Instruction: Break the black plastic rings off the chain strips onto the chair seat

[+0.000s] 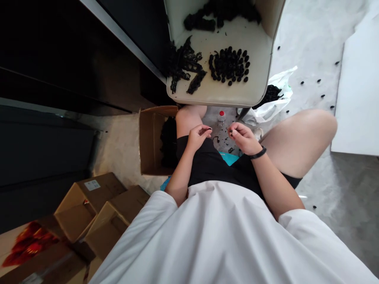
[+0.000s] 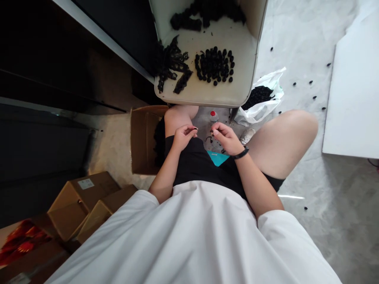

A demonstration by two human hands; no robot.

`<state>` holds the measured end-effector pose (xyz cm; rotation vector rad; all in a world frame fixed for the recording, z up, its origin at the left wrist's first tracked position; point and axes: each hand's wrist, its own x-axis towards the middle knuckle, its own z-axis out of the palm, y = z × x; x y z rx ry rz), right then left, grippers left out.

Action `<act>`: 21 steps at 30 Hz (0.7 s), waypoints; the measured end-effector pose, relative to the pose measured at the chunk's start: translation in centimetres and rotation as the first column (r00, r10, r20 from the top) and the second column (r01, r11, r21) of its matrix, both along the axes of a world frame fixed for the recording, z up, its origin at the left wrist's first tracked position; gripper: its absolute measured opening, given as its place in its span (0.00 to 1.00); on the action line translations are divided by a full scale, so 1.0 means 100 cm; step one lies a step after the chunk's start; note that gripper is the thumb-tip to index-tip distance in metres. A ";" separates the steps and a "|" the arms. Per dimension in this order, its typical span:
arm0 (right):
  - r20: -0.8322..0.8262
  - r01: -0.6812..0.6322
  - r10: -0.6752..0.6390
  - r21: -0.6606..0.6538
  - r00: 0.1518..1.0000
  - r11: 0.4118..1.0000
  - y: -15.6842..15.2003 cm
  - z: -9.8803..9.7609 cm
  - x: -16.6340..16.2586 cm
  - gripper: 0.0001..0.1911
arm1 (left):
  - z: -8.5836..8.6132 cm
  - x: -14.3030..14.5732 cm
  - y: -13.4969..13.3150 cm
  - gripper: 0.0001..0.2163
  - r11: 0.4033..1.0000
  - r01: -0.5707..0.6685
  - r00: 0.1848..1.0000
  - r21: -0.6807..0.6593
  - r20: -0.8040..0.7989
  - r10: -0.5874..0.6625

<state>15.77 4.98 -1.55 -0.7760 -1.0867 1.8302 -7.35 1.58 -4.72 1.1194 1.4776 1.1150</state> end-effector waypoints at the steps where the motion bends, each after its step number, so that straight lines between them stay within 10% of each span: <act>1: -0.010 0.044 -0.044 -0.024 0.999 0.999 0.002 0.001 0.002 0.24 | 0.000 -0.001 -0.001 0.16 1.000 0.011 1.000 0.016 0.021 -0.012; 15: 0.092 0.063 -0.061 -0.021 0.994 0.998 -0.002 -0.017 -0.007 0.27 | 0.060 0.010 -0.010 0.12 0.910 0.102 0.990 0.401 0.044 -0.131; 21: 0.162 -0.011 0.008 0.015 0.987 1.000 -0.001 -0.011 -0.008 0.26 | 0.090 0.016 -0.020 0.16 0.925 0.138 0.987 0.353 -0.128 -0.099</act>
